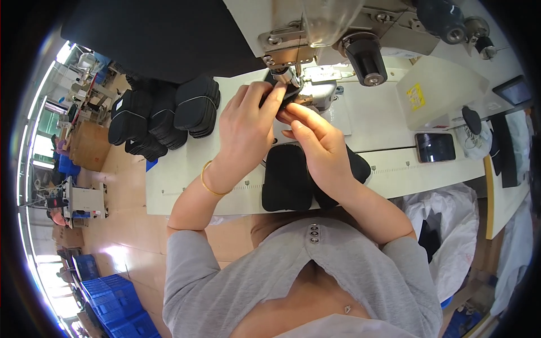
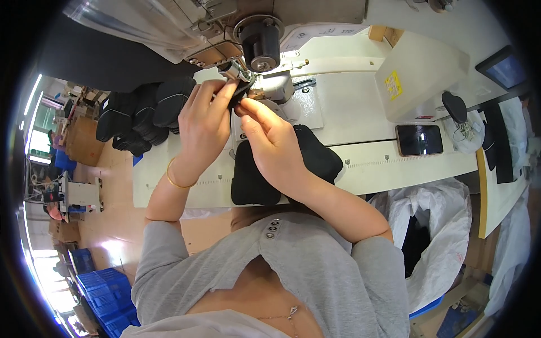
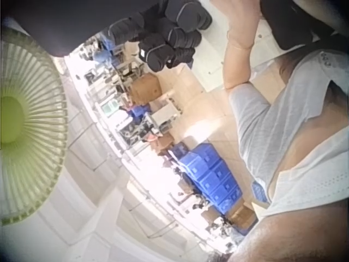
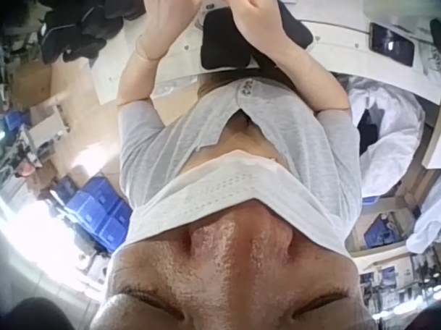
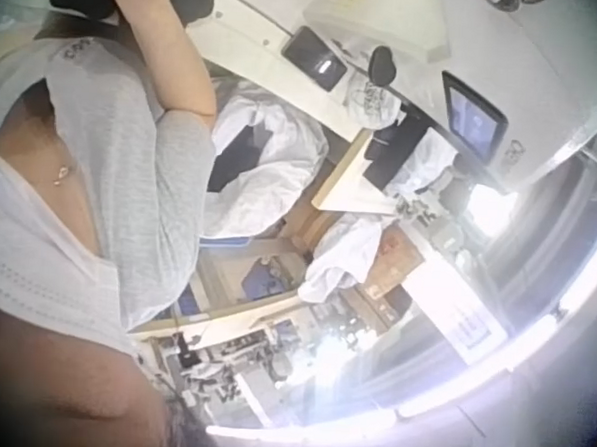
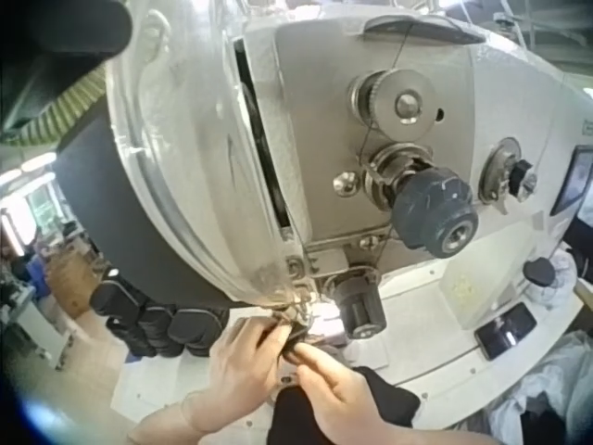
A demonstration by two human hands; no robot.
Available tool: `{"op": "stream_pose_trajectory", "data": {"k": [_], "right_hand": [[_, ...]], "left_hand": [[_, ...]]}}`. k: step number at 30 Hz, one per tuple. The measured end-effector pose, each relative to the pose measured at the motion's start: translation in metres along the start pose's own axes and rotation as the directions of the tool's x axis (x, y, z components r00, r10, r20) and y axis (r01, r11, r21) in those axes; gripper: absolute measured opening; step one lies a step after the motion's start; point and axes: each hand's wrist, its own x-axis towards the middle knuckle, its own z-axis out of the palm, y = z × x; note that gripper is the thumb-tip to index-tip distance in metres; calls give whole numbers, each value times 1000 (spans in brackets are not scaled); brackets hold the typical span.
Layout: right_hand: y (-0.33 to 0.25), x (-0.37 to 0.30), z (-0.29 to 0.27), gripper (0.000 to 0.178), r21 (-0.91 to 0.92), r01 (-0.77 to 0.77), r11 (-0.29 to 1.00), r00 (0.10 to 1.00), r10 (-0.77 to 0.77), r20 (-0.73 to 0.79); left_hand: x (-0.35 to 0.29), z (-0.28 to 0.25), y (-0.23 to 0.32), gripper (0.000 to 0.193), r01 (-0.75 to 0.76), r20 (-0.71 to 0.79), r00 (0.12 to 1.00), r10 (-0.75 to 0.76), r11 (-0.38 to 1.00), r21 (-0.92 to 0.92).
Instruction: Stitching black fabric components of a shoe using an industrial sewing machine.
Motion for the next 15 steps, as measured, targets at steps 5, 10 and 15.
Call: {"op": "stream_pose_trajectory", "data": {"k": [5, 10, 15], "right_hand": [[2, 12, 4, 17, -269, 21, 963, 1000, -19, 9], [11, 10, 7, 15, -245, 5, 969, 1000, 0, 18], [4, 2, 4, 14, -320, 76, 944, 997, -74, 20]], "left_hand": [[9, -31, 12, 47, -42, 188, 981, 40, 999, 12], [6, -34, 18, 47, -5, 214, 977, 7, 1000, -11], [3, -41, 29, 40, 42, 221, 975, -16, 993, -111]]}}
